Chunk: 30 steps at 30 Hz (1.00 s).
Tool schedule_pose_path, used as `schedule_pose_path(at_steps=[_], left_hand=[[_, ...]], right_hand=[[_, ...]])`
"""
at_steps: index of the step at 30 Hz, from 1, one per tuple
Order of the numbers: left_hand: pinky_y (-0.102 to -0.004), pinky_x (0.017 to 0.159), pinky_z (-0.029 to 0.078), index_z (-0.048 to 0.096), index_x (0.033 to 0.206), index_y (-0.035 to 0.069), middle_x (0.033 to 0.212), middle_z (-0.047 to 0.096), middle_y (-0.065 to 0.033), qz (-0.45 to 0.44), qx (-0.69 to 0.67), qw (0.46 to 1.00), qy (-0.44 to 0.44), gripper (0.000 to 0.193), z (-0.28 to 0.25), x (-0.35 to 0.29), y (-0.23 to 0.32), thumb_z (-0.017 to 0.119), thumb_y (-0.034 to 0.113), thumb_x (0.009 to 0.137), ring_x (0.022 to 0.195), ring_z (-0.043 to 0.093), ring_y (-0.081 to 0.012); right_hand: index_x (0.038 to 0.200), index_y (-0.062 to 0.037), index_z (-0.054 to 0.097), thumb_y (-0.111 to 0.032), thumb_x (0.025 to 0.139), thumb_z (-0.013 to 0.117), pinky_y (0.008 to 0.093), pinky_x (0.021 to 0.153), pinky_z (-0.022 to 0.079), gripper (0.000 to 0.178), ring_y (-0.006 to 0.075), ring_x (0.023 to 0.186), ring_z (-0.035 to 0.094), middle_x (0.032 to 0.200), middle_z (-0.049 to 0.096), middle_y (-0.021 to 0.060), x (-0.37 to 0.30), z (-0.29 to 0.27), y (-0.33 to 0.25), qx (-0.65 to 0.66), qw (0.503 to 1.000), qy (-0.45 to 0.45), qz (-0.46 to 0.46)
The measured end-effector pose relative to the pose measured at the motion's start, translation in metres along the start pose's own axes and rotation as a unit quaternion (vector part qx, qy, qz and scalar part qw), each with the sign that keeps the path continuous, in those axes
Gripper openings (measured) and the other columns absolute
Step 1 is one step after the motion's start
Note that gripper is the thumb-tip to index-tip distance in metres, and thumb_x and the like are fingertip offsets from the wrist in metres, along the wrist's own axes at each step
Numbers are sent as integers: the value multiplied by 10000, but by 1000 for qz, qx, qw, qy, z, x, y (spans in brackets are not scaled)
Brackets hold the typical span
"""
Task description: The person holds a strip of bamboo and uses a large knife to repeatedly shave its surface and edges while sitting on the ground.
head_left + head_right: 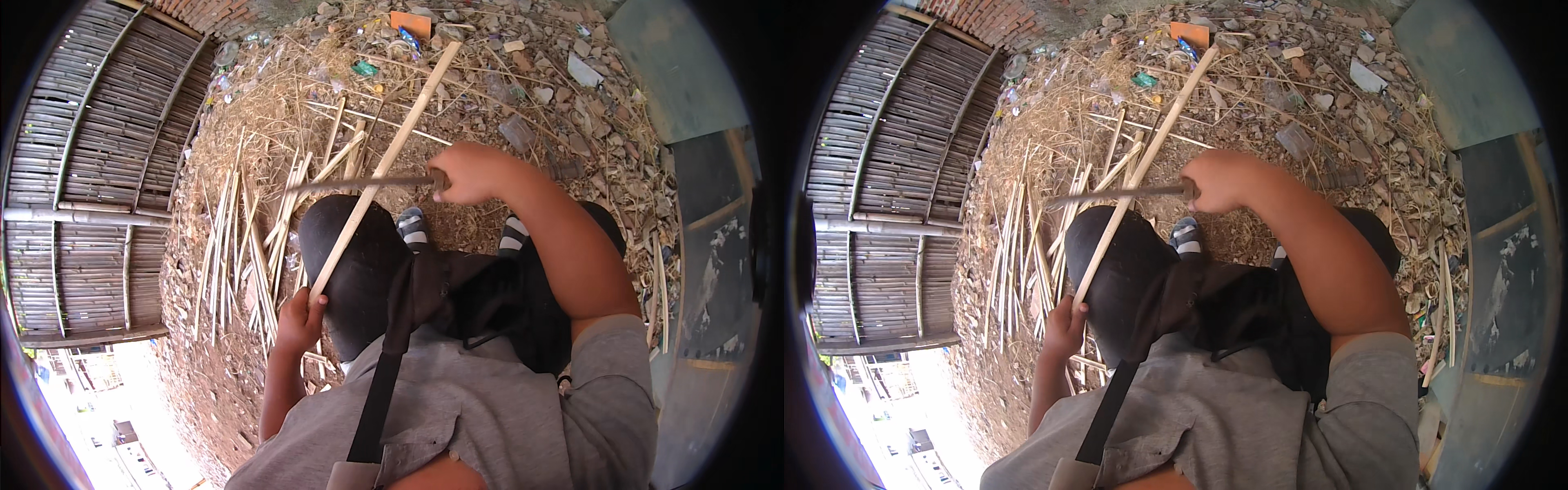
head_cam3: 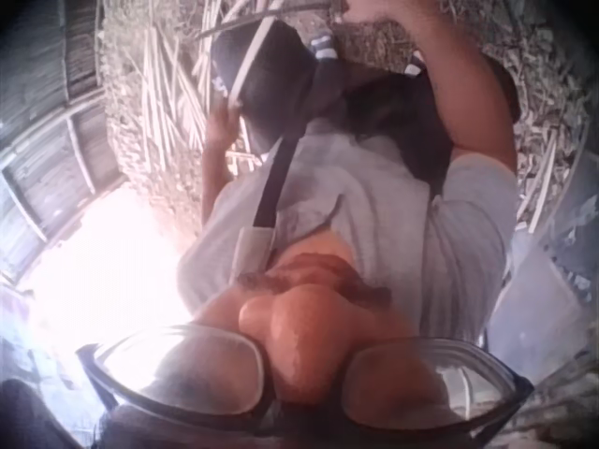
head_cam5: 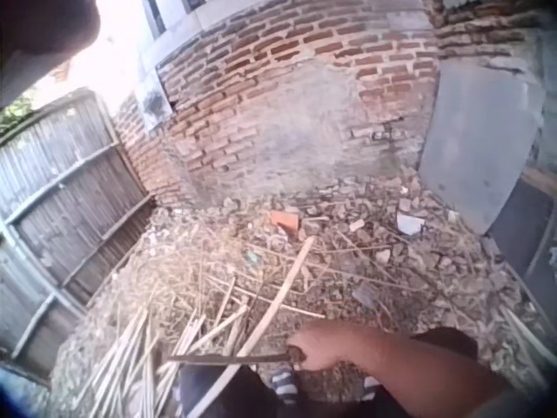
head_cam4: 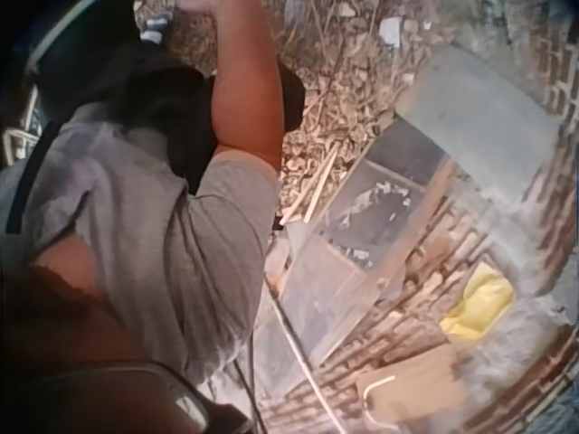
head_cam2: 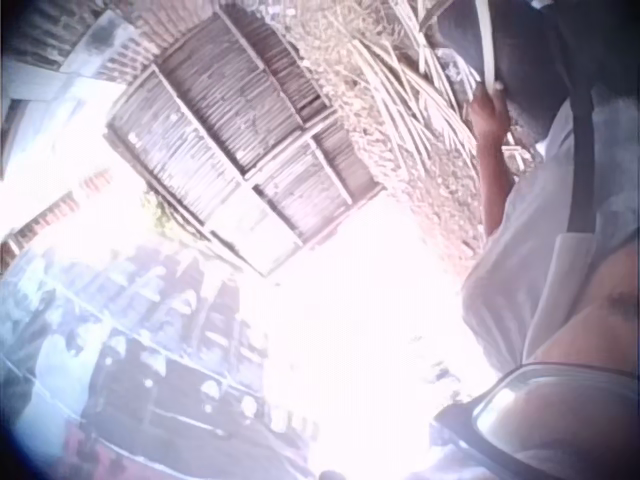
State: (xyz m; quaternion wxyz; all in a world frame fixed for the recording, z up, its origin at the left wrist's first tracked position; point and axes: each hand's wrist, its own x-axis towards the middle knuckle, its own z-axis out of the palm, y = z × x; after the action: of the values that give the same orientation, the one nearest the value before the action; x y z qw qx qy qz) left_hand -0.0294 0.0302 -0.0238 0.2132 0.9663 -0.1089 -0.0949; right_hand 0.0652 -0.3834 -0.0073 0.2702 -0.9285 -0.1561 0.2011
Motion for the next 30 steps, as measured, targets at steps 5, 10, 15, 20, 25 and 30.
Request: schedule_pose_path(at_steps=[5, 10, 15, 20, 25, 30], left_hand=[[-390, 560, 409, 541, 818, -3, 618, 526, -84, -50, -97, 992, -61, 451, -10, 7, 10, 566, 401, 1019, 588, 487, -173], [-270, 521, 346, 520, 781, 71, 642, 458, 33, -138, -248, 943, -173, 420, -28, 5, -5, 467, 372, 1069, 569, 400, -79], [-259, 497, 324, 490, 772, 110, 626, 417, 48, -177, -365, 880, -248, 424, -29, 12, -17, 448, 407, 1071, 540, 363, -71], [-256, 498, 316, 512, 782, 103, 627, 433, 48, -177, -358, 883, -245, 446, -27, 11, -18, 444, 439, 1068, 537, 370, -71], [-243, 527, 317, 543, 800, 94, 643, 450, 59, -118, -247, 941, -201, 441, -27, 10, -7, 447, 430, 1070, 573, 379, -57], [-270, 467, 236, 470, 797, 117, 610, 361, 29, -209, -444, 825, -280, 450, -25, 12, -23, 431, 481, 1058, 518, 305, -95]], right_hand=[[1074, -33, 695, -314, 758, 787, 428, 823, 538, 432, 301, 956, 696, 1051, 721, 164, 12, 0, 62, 102, 993, 7, 52], [1061, -68, 700, -316, 779, 768, 443, 814, 539, 382, 332, 936, 682, 970, 698, 166, 8, -1, 9, 6, 997, 73, 38], [1123, -36, 682, -311, 807, 767, 439, 790, 523, 427, 315, 902, 692, 958, 704, 176, 13, 9, 38, 57, 998, 7, 25], [1207, -22, 659, -355, 802, 778, 420, 797, 535, 538, 316, 872, 698, 1025, 702, 189, 18, -1, 63, 77, 983, 143, 86], [1075, -38, 699, -344, 785, 803, 419, 731, 515, 434, 310, 812, 685, 807, 690, 150, 6, 8, 14, -3, 998, 60, -17], [962, -46, 684, -374, 763, 820, 442, 758, 520, 407, 349, 877, 680, 875, 694, 163, 10, -3, 45, 71, 989, 130, 6]])
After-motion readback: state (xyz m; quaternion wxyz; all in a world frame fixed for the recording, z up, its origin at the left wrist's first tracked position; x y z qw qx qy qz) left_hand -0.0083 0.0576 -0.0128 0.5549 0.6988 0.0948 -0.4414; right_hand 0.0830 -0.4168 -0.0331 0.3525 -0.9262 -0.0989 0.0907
